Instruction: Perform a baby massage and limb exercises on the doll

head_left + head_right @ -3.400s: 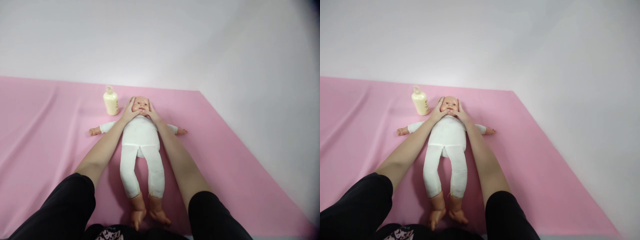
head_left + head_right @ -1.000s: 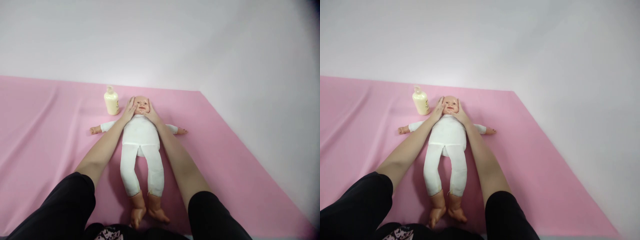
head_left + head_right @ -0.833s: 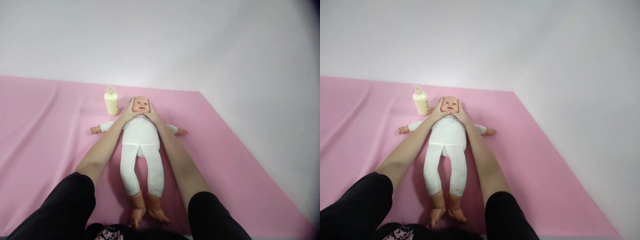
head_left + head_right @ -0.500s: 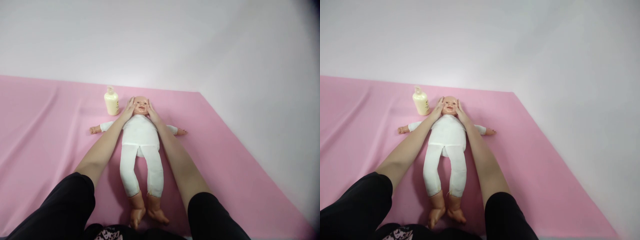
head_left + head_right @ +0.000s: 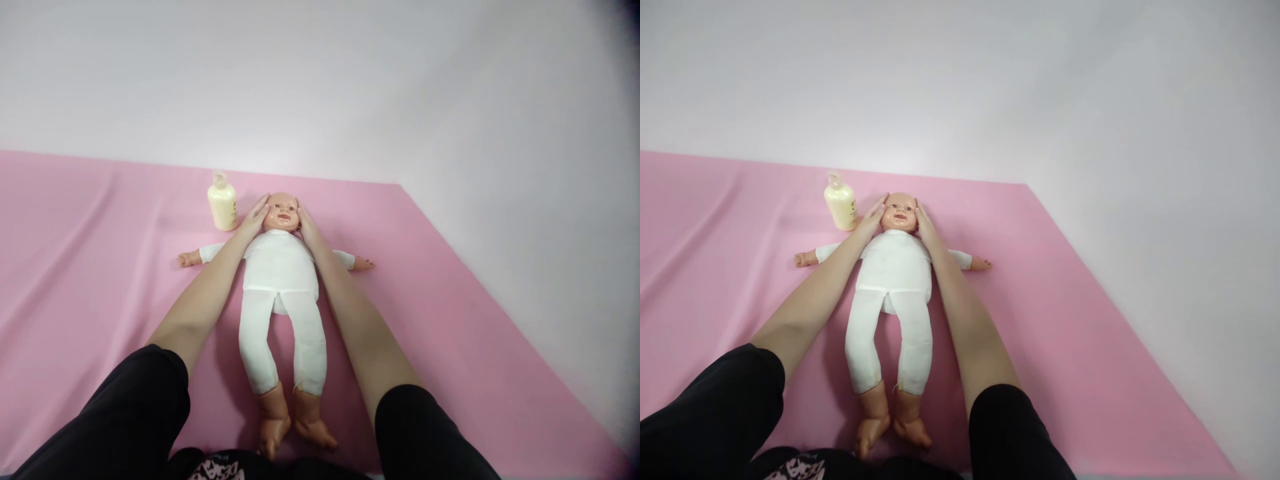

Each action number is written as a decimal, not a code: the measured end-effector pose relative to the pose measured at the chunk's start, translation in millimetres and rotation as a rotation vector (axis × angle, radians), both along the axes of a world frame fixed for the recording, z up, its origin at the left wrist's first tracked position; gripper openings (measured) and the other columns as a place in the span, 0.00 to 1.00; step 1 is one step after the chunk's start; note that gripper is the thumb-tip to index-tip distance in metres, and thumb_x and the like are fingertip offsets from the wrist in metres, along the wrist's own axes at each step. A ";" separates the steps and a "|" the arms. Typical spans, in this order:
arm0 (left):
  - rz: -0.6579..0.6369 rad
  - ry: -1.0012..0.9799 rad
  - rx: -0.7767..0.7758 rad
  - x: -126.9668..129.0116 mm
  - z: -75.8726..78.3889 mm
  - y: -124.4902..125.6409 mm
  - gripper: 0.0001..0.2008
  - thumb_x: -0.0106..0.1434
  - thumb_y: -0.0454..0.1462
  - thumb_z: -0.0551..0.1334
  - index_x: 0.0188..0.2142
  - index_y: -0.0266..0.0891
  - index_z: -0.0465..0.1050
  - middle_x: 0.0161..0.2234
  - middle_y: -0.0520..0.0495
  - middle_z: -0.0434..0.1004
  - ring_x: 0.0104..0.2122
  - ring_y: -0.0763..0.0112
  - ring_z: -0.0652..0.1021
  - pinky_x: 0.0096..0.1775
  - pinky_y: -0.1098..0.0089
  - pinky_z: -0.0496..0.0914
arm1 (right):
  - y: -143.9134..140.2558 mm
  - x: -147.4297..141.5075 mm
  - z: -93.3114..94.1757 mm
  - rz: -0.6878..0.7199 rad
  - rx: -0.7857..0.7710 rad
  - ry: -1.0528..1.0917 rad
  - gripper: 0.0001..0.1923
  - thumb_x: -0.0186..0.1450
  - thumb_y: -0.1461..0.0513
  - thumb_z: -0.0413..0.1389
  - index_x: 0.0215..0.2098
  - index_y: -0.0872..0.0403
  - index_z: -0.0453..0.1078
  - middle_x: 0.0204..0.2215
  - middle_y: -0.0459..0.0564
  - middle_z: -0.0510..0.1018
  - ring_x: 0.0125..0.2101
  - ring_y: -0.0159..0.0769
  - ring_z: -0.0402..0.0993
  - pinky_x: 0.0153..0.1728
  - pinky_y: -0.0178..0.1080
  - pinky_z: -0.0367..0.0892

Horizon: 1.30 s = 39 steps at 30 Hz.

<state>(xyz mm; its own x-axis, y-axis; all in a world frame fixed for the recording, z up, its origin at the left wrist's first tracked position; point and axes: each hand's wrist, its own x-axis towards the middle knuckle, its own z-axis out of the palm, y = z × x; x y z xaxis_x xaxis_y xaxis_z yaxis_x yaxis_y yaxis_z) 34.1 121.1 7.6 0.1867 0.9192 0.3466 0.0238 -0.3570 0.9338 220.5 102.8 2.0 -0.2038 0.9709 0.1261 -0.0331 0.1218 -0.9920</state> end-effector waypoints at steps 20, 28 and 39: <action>-0.195 0.096 -0.072 -14.4 -0.8 -3.2 0.67 0.43 0.44 0.80 0.75 0.53 0.41 0.75 0.45 0.46 0.74 0.48 0.51 0.71 0.51 0.52 | -10.0 13.8 1.2 0.073 0.052 -0.033 0.80 0.44 0.49 0.75 0.76 0.46 0.23 0.76 0.53 0.43 0.73 0.49 0.51 0.72 0.51 0.53; -0.236 0.174 -0.060 -16.9 7.7 -11.4 0.70 0.45 0.43 0.80 0.76 0.52 0.34 0.76 0.42 0.40 0.74 0.48 0.52 0.71 0.52 0.53 | -6.4 15.5 -4.5 0.086 0.099 -0.070 0.81 0.44 0.49 0.76 0.76 0.44 0.21 0.76 0.53 0.45 0.73 0.49 0.52 0.72 0.54 0.52; -0.331 -0.040 -0.190 -13.2 4.7 -7.1 0.64 0.47 0.39 0.74 0.75 0.53 0.38 0.74 0.43 0.51 0.69 0.45 0.63 0.67 0.46 0.64 | -8.4 8.2 -0.9 0.124 -0.001 0.072 0.67 0.50 0.59 0.62 0.76 0.39 0.23 0.74 0.42 0.52 0.71 0.51 0.57 0.68 0.56 0.63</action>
